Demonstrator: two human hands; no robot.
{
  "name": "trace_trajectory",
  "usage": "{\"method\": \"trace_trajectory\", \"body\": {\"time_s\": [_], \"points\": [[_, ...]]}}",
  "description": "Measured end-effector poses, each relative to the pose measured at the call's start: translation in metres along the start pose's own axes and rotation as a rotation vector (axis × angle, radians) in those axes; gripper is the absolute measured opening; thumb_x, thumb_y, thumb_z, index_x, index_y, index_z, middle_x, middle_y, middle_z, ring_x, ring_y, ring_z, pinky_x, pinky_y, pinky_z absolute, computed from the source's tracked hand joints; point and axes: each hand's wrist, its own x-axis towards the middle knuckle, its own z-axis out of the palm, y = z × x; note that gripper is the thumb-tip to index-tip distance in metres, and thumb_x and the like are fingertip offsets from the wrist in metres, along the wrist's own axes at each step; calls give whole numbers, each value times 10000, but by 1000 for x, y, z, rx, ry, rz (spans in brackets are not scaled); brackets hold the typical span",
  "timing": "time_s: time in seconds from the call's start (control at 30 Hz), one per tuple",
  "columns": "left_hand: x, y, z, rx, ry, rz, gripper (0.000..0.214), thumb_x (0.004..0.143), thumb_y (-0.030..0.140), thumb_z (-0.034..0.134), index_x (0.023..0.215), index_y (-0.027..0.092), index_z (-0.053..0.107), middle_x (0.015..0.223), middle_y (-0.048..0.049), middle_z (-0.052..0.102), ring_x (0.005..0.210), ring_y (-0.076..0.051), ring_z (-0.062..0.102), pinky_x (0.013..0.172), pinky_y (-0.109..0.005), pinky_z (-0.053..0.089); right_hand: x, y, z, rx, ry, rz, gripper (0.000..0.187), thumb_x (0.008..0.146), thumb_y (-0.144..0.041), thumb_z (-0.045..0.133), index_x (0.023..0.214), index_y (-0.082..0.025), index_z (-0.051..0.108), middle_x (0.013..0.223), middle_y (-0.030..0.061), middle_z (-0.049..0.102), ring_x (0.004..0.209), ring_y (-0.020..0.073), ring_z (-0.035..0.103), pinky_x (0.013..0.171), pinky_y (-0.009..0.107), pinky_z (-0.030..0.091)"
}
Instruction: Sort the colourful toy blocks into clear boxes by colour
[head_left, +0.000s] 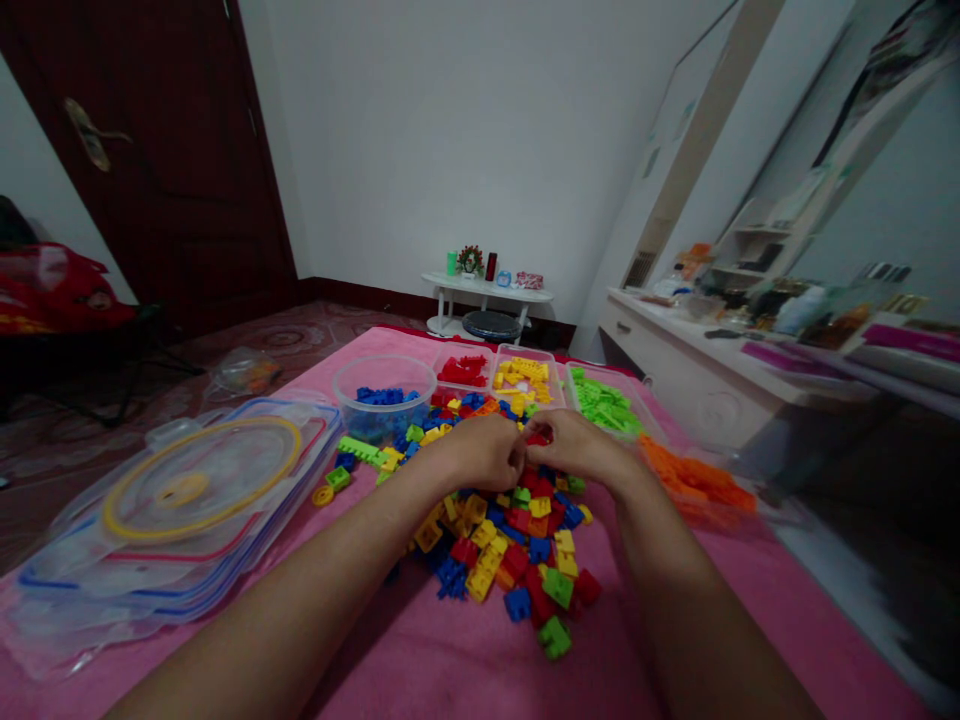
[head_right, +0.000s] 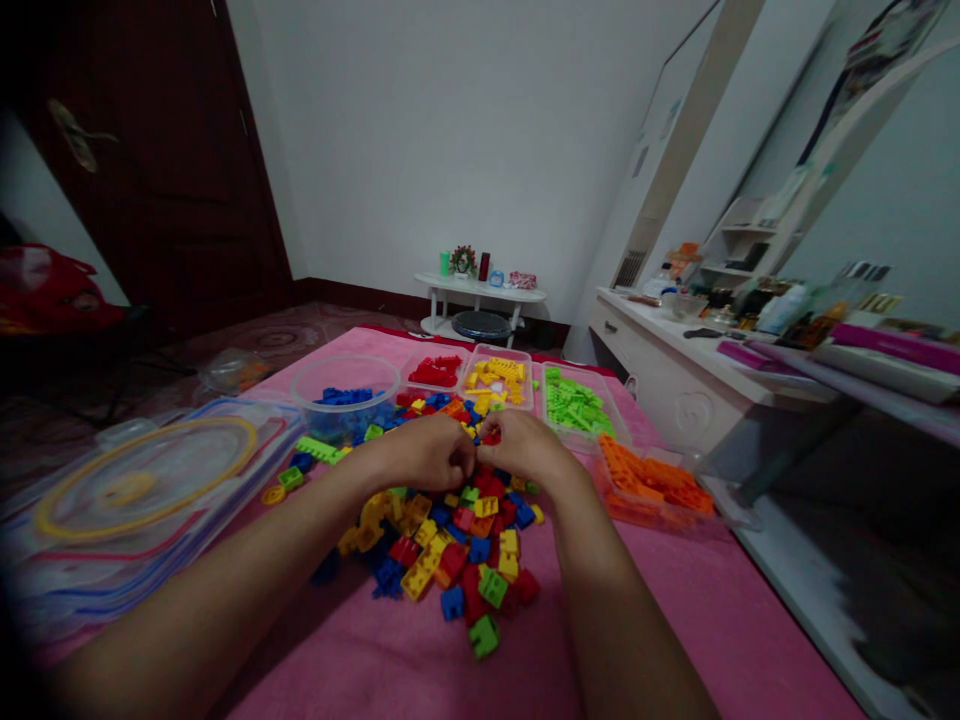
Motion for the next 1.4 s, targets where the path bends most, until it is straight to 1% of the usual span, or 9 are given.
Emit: {"method": "trace_trajectory", "body": {"time_s": [0.13,0.27,0.4,0.57,0.7,0.97,1.2,1.3,1.4], "points": [[9,-14,-4,-368,179,-149,257,668,142,496,819,129,704,630,-28,632,533,-116,550,490,-192,396,1,1,-10,123,153,26,193,678,-358,633,702,-168,658,667,18,626,623,141,537,575,248,387],[14,-22,-4,-840,204,-294,252,720,143,459,893,134,642,654,-7,577,488,-87,532,452,-180,415,-6,-7,-22,438,211,16,289,656,-367,667,839,-144,653,697,21,617,613,132,530,560,250,405],[15,-22,-3,-1280,123,-369,217,801,276,465,928,151,589,751,-26,594,531,-90,564,459,-182,448,-13,-20,-29,654,154,-27,391,623,-322,710,957,-139,624,742,6,606,567,92,494,528,228,398],[14,-22,-6,-1589,-50,-324,500,806,623,436,1014,173,502,761,-40,599,582,-142,629,420,-185,467,-11,-31,-24,633,188,-101,404,624,-266,706,1001,-149,617,853,35,648,579,89,523,550,237,443],[13,-21,-8,-1754,-159,-275,505,820,609,435,1006,146,519,714,-45,581,587,-165,646,380,-165,450,-7,-36,-17,557,299,-134,416,628,-251,702,1031,-176,625,1061,70,644,646,108,572,605,259,490],[13,-36,-22,-1943,46,-329,120,881,153,469,860,89,568,709,-66,573,465,-22,475,328,-48,274,-5,-36,-20,531,478,-90,277,691,-313,650,916,-152,657,922,64,668,536,87,497,509,232,411],[2,-69,-51,-1585,798,-335,56,809,117,523,806,79,564,650,-43,561,449,-32,453,335,-88,268,-3,-33,-16,476,469,-58,263,707,-307,633,915,-151,675,904,58,683,594,108,522,551,246,422],[2,-67,-50,-1539,810,-329,59,799,125,533,815,83,570,656,-43,571,453,-38,463,347,-103,281,-2,-32,-13,438,451,-42,254,720,-311,624,912,-152,680,914,63,690,591,115,527,546,252,423],[6,-51,-39,-1579,599,-281,72,789,140,560,825,85,589,678,-48,587,484,-47,490,373,-112,320,0,-32,-7,431,450,-55,260,737,-307,609,943,-162,672,942,62,691,603,120,546,563,256,438]]}}
